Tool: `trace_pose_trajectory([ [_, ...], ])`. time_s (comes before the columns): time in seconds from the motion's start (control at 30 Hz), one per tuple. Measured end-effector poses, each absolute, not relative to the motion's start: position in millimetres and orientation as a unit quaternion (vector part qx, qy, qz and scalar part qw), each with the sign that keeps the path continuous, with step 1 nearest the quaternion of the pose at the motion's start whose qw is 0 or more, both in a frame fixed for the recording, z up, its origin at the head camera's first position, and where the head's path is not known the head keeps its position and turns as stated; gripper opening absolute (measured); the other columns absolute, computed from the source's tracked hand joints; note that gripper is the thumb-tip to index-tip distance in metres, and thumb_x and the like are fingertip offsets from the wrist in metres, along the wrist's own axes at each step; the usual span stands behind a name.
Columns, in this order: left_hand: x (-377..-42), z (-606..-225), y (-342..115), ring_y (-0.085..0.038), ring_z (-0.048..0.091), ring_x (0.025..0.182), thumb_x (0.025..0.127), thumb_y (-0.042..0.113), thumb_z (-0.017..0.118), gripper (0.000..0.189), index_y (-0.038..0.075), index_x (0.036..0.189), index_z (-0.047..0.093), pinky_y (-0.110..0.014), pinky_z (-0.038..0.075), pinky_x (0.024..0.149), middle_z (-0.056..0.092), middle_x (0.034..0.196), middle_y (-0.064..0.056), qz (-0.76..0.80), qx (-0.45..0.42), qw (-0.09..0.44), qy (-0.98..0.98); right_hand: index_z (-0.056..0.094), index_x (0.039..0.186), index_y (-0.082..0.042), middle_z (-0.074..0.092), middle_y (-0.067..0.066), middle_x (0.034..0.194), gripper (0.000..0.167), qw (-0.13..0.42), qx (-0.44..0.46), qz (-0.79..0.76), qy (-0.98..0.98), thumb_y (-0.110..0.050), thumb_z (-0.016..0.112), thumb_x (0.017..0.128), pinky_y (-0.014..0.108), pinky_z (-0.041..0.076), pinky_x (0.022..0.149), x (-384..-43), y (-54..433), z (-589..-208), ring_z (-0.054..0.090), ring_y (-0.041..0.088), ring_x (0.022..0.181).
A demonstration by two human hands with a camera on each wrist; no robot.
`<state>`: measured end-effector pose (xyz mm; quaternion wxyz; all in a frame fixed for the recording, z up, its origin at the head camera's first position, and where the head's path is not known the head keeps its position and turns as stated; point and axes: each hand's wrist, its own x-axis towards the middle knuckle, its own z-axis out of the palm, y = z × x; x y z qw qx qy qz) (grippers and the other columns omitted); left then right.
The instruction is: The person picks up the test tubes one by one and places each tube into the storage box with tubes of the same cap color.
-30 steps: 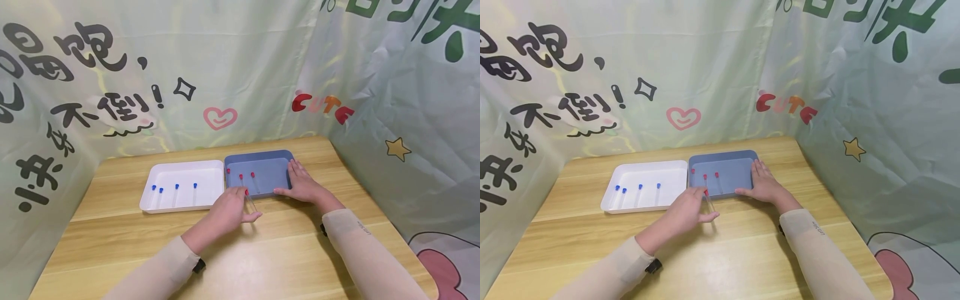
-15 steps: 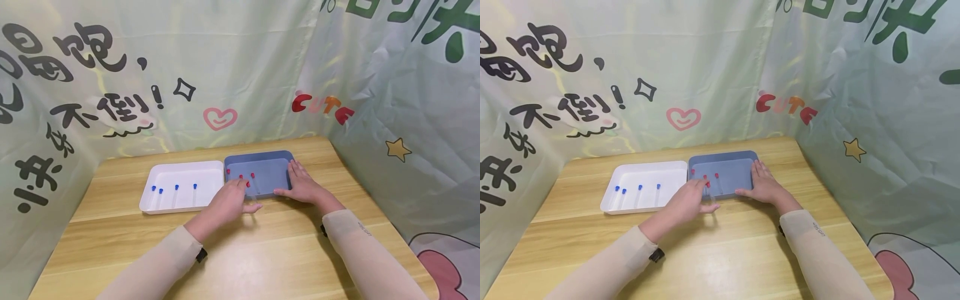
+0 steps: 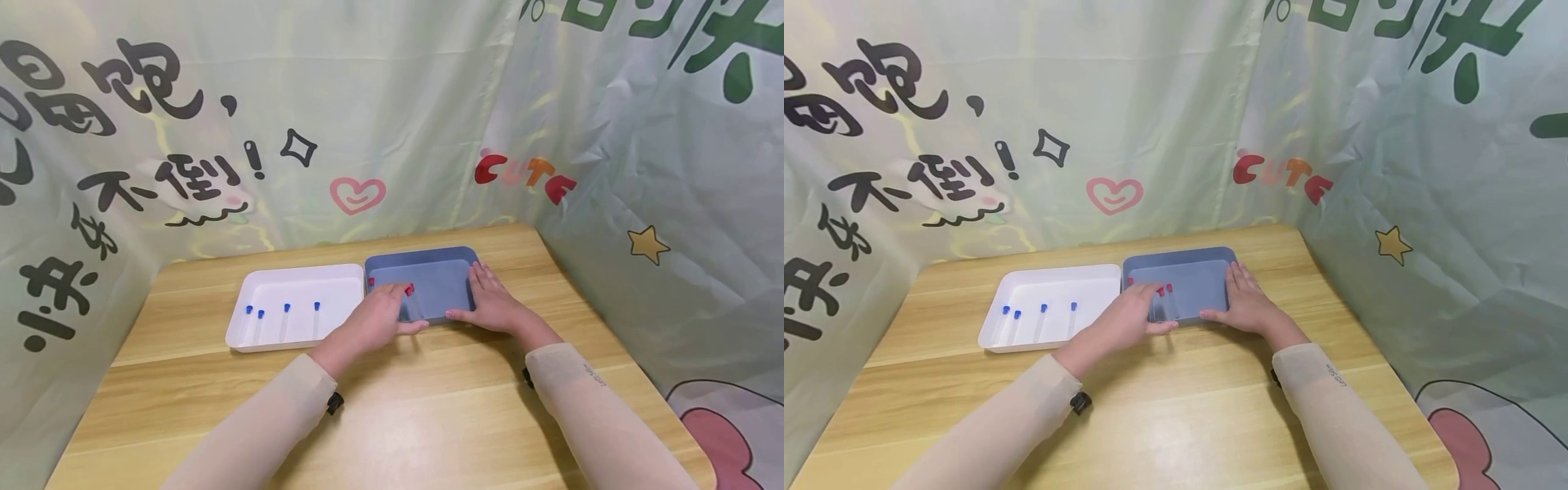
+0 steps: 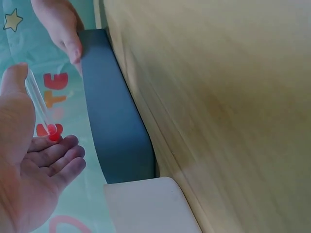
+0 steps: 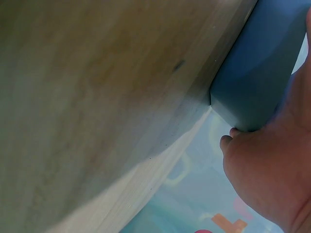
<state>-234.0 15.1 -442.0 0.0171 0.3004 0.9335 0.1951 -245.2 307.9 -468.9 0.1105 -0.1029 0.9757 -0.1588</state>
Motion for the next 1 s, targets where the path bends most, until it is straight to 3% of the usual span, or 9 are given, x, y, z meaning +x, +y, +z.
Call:
trace_pose_trajectory([
  [0.67, -273, -450, 35, -0.036, 0.057, 0.147, 0.098, 0.059, 0.075, 0.088, 0.000, 0.158, 0.049, -0.050, 0.049, 0.124, 0.062, 0.153, -0.018, 0.203, 0.311, 0.041, 0.928, -0.001, 0.170, 0.007, -0.010, 0.026, 0.182, 0.134, 0.113, -0.104, -0.150, 0.977, -0.085, 0.058, 0.093, 0.064, 0.005, 0.139, -248, 311, -472, -0.010, 0.046, 0.170],
  [1.0, -286, -453, 46, -0.037, 0.047, 0.158, 0.100, 0.062, 0.071, 0.093, 0.000, 0.163, 0.043, -0.051, 0.040, 0.132, 0.051, 0.166, -0.019, 0.179, 0.317, 0.057, 0.930, 0.000, 0.171, 0.007, -0.010, 0.025, 0.182, 0.135, 0.115, -0.102, -0.151, 0.976, -0.087, 0.058, 0.092, 0.065, 0.005, 0.139, -249, 311, -472, -0.010, 0.045, 0.171],
])
